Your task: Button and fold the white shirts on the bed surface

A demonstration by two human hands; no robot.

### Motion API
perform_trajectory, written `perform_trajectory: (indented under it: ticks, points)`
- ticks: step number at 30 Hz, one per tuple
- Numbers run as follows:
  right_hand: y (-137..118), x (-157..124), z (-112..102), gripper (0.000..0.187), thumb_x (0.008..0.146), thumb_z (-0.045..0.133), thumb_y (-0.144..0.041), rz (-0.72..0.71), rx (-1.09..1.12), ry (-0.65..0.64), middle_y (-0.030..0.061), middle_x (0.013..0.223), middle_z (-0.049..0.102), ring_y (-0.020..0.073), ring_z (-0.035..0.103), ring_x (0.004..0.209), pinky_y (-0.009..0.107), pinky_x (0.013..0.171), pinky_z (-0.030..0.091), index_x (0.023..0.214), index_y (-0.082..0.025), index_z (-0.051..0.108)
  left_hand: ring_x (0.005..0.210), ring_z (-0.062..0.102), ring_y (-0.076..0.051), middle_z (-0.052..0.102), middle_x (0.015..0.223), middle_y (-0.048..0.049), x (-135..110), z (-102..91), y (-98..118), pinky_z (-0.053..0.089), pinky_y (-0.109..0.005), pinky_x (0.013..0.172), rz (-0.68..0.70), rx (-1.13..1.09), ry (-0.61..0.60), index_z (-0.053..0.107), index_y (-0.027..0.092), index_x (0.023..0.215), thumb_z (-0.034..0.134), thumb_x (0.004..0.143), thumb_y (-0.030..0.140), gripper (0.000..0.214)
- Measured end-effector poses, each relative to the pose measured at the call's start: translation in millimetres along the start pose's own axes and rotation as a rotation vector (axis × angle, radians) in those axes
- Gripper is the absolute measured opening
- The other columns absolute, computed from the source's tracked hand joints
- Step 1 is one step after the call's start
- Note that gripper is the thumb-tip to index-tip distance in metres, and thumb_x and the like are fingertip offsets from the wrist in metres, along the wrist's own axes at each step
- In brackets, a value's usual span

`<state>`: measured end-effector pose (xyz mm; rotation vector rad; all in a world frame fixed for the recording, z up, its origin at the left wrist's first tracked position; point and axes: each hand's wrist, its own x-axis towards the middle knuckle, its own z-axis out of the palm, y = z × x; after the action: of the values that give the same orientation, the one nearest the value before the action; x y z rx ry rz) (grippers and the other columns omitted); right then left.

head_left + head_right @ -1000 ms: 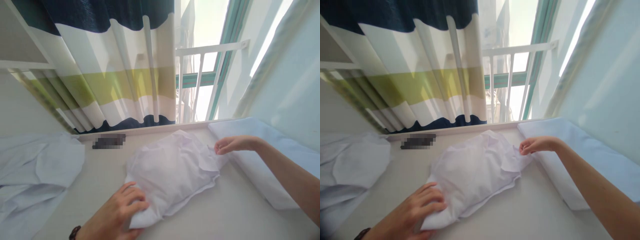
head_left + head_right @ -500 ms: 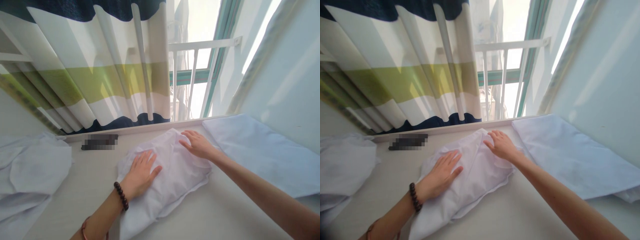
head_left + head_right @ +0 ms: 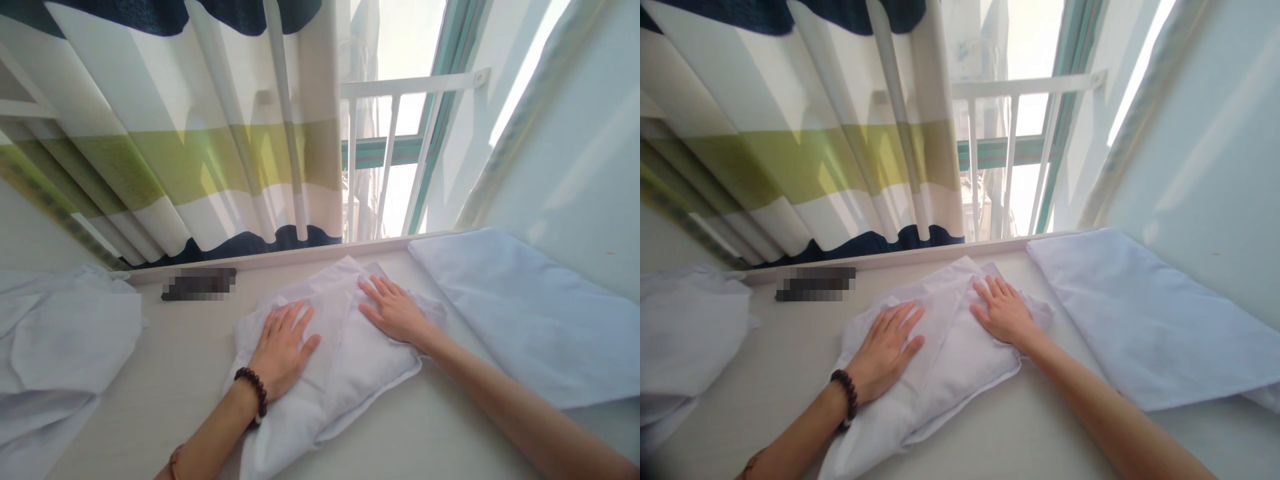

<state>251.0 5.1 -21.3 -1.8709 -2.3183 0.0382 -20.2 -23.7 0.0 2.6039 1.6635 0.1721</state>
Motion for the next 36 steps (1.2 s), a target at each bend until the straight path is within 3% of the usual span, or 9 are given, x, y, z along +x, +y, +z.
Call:
perform_trajectory:
  ticks: [3, 5, 8, 14, 18, 21, 29, 34, 36]
  points:
    - [-0.3, 11.6, -1.9, 0.065, 0.098, 0.027, -0.055, 0.005, 0.010, -0.021, 0.0153, 0.157, 0.030, 0.0319, 0.026, 0.145, 0.047, 0.115, 0.025, 0.153, -0.021, 0.030, 0.144, 0.025, -0.035, 0.032, 0.156, -0.0171, 23.5, -14.0, -15.2, 0.018, -0.055, 0.117, -0.194, 0.041, 0.004, 0.037, 0.012, 0.148, 0.037, 0.094, 0.047, 0.064]
    - [1.9, 24.4, -5.8, 0.066, 0.098, 0.027, -0.054, -0.037, 0.037, -0.064, 0.0157, 0.159, 0.027, 0.0316, 0.024, 0.146, 0.046, 0.116, 0.022, 0.154, -0.019, 0.028, 0.141, 0.033, -0.037, 0.039, 0.151, -0.0213, 42.0, -28.0, -29.2, 0.027, -0.053, 0.112, -0.307, 0.002, -0.095, 0.040, 0.009, 0.145, 0.041, 0.091, 0.043, 0.064]
    - [7.0, 45.2, -12.8, 0.067, 0.097, 0.030, -0.054, -0.115, 0.078, -0.121, 0.0141, 0.160, 0.024, 0.0299, 0.021, 0.147, 0.043, 0.118, 0.018, 0.153, -0.018, 0.030, 0.123, 0.055, -0.033, 0.062, 0.131, -0.0169, 61.7, -49.6, -46.7, 0.043, -0.040, 0.101, -0.280, -0.068, -0.220, 0.061, 0.015, 0.124, 0.052, 0.082, 0.042, 0.051]
    - [3.9, 61.3, -8.9, 0.059, 0.094, 0.042, -0.045, -0.078, 0.141, -0.079, 0.0129, 0.157, 0.033, 0.0294, 0.028, 0.144, 0.043, 0.117, 0.022, 0.146, -0.019, 0.042, 0.108, 0.064, -0.034, 0.069, 0.117, -0.0166, 62.5, -66.9, -58.4, 0.049, -0.039, 0.092, -0.288, -0.131, -0.280, 0.065, 0.014, 0.112, 0.066, 0.066, 0.047, 0.057]
    - [-2.0, 58.1, -3.0, 0.049, 0.093, 0.044, -0.031, 0.002, 0.224, 0.006, 0.0140, 0.150, 0.043, 0.0281, 0.035, 0.140, 0.043, 0.115, 0.026, 0.139, -0.016, 0.047, 0.098, 0.068, -0.033, 0.076, 0.102, -0.0084, 55.3, -69.9, -68.9, 0.051, -0.036, 0.086, -0.186, -0.363, -0.438, 0.071, 0.019, 0.098, 0.073, 0.059, 0.045, 0.047]
    - [-0.6, 58.2, -11.5, 0.053, 0.090, 0.050, -0.030, 0.011, 0.299, 0.009, 0.0130, 0.145, 0.049, 0.0259, 0.047, 0.133, 0.040, 0.110, 0.035, 0.141, -0.019, 0.043, 0.090, 0.070, -0.032, 0.078, 0.089, -0.0035, 46.9, -76.4, -75.3, 0.054, -0.030, 0.078, -0.138, -0.563, -0.398, 0.075, 0.020, 0.085, 0.079, 0.055, 0.037, 0.034]
    - [-5.7, 52.3, -66.1, 0.066, 0.081, 0.063, -0.035, -0.077, 0.475, -0.029, 0.0116, 0.143, 0.046, 0.0281, 0.047, 0.130, 0.041, 0.105, 0.042, 0.143, -0.024, 0.042, 0.092, 0.071, -0.027, 0.076, 0.099, -0.0032, 25.3, -114.6, -45.6, 0.055, -0.028, 0.074, -0.018, -0.927, -0.311, 0.073, 0.019, 0.104, 0.068, 0.070, 0.026, 0.035]
    - [-17.9, 42.7, -74.5, 0.100, 0.071, 0.071, -0.016, -0.204, 0.348, 0.011, 0.0080, 0.161, 0.015, 0.0281, 0.018, 0.147, 0.045, 0.117, 0.026, 0.154, -0.031, 0.017, 0.100, 0.067, -0.024, 0.074, 0.104, 0.0017, 21.7, -128.8, -17.2, 0.051, -0.025, 0.083, 0.188, -0.742, -0.419, 0.071, 0.025, 0.106, 0.060, 0.070, 0.019, 0.038]
    - [-22.1, 42.2, -73.4, 0.093, 0.070, 0.072, -0.016, -0.306, 0.306, 0.046, 0.0051, 0.163, 0.004, 0.0281, 0.007, 0.149, 0.046, 0.118, 0.021, 0.151, -0.033, 0.028, 0.097, 0.066, -0.025, 0.074, 0.099, 0.0009, 16.9, -130.9, -3.5, 0.051, -0.025, 0.081, 0.249, -0.706, -0.442, 0.072, 0.023, 0.096, 0.059, 0.069, 0.020, 0.030]
